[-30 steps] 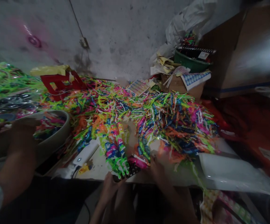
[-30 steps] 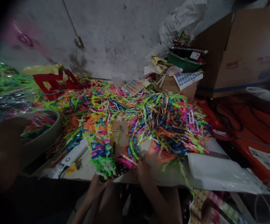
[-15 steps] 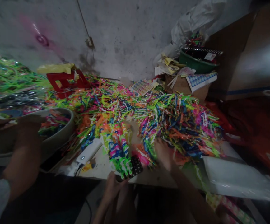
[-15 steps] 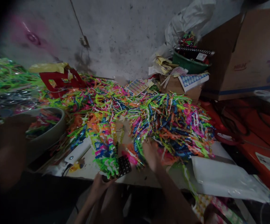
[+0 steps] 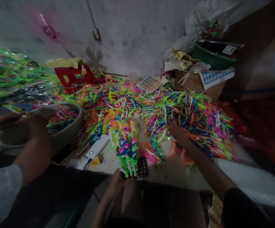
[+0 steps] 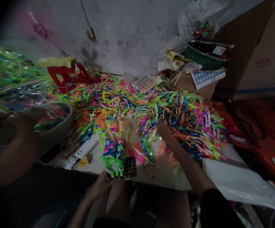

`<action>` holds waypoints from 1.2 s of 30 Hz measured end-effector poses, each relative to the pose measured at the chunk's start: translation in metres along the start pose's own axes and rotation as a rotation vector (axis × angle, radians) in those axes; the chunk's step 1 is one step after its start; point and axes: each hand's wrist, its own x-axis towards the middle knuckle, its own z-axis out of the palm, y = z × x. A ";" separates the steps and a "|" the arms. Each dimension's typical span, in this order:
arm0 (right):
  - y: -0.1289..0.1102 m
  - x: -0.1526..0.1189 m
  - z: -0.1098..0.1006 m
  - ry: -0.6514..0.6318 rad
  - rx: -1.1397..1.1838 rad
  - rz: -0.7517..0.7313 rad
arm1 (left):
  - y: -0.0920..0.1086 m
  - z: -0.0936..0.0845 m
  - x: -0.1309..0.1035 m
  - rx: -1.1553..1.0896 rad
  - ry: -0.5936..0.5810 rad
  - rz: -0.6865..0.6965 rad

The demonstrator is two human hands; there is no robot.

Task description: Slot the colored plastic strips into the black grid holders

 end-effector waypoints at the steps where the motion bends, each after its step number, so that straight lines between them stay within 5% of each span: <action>1: 0.005 -0.004 -0.003 0.025 -0.008 0.015 | 0.000 -0.005 0.000 -0.009 -0.034 -0.032; 5: 0.015 -0.021 -0.007 0.074 0.002 0.112 | 0.000 -0.014 -0.001 -0.083 -0.074 -0.105; 14: 0.019 -0.040 -0.021 0.062 -0.100 0.323 | 0.005 -0.003 -0.009 -0.057 -0.030 -0.079; 21: 0.021 -0.058 -0.030 -0.192 -0.125 0.121 | 0.012 -0.004 -0.009 0.051 0.019 -0.024; 27: 0.020 -0.081 -0.037 -0.188 -0.006 0.171 | 0.012 -0.003 -0.008 0.019 0.030 -0.004; 31: 0.023 -0.088 -0.043 -0.105 0.224 0.186 | 0.009 -0.002 -0.009 0.011 0.007 -0.014; 36: -0.004 -0.084 -0.030 -0.016 0.936 0.226 | 0.007 -0.001 -0.010 0.058 0.035 -0.020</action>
